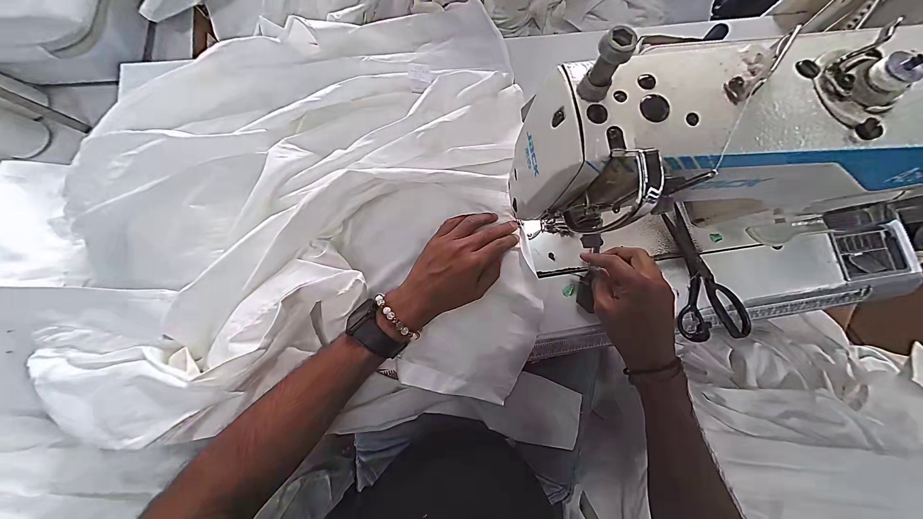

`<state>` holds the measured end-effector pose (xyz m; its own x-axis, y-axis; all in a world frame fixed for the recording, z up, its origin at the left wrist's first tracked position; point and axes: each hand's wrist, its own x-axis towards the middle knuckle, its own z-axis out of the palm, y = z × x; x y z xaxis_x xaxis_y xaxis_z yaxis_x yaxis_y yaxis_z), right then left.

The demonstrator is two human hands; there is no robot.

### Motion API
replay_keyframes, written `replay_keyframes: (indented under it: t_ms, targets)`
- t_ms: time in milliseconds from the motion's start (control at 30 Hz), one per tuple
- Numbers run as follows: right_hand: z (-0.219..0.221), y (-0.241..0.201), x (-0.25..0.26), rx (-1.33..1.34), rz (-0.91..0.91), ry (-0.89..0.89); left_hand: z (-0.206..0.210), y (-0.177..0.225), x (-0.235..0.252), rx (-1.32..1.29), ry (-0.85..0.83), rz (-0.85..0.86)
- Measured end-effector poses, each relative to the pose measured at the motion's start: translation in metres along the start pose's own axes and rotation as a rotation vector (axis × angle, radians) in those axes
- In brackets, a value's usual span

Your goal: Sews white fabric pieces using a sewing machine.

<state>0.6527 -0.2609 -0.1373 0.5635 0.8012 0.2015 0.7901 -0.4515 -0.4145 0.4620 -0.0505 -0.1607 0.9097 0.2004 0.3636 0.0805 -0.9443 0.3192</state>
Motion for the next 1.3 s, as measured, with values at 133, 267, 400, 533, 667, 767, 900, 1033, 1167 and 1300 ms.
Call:
replay_keyframes:
  t_ms: [133, 267, 400, 533, 667, 767, 900, 1033, 1167, 1300]
  targets:
    - [0.030, -0.031, 0.009, 0.023, -0.081, 0.036, -0.003, -0.009, -0.002, -0.012, -0.030, 0.049]
    - [0.052, -0.055, 0.003, 0.043, -0.187, 0.172, -0.006, -0.015, 0.000, -0.044, -0.053, 0.066]
    - [0.058, -0.061, -0.017, -0.022, -0.317, 0.104, -0.011, -0.034, 0.006, -0.070, -0.119, 0.155]
    - [0.062, -0.066, -0.024, -0.145, -0.220, 0.212, -0.017, -0.049, 0.015, -0.028, -0.200, 0.247]
    - [0.060, -0.066, -0.023, -0.087, -0.085, 0.307, -0.009, -0.024, 0.009, 0.000, -0.129, 0.146]
    - [0.052, -0.068, -0.009, -0.037, 0.103, 0.184, 0.001, 0.006, -0.003, 0.096, -0.111, -0.034]
    - [0.033, -0.091, 0.017, 0.039, 0.165, -0.021, 0.002, 0.015, -0.010, 0.076, -0.045, -0.077]
    - [0.028, -0.109, -0.030, 0.330, 0.257, -0.070, -0.001, 0.011, -0.012, 0.065, -0.102, -0.060]
    - [0.028, -0.133, -0.098, 0.644, 0.409, -0.006, 0.000, 0.010, -0.010, 0.092, -0.080, -0.059]
    - [0.019, -0.123, -0.089, 0.670, 0.404, 0.009, 0.000, 0.007, -0.008, 0.130, -0.054, -0.031]
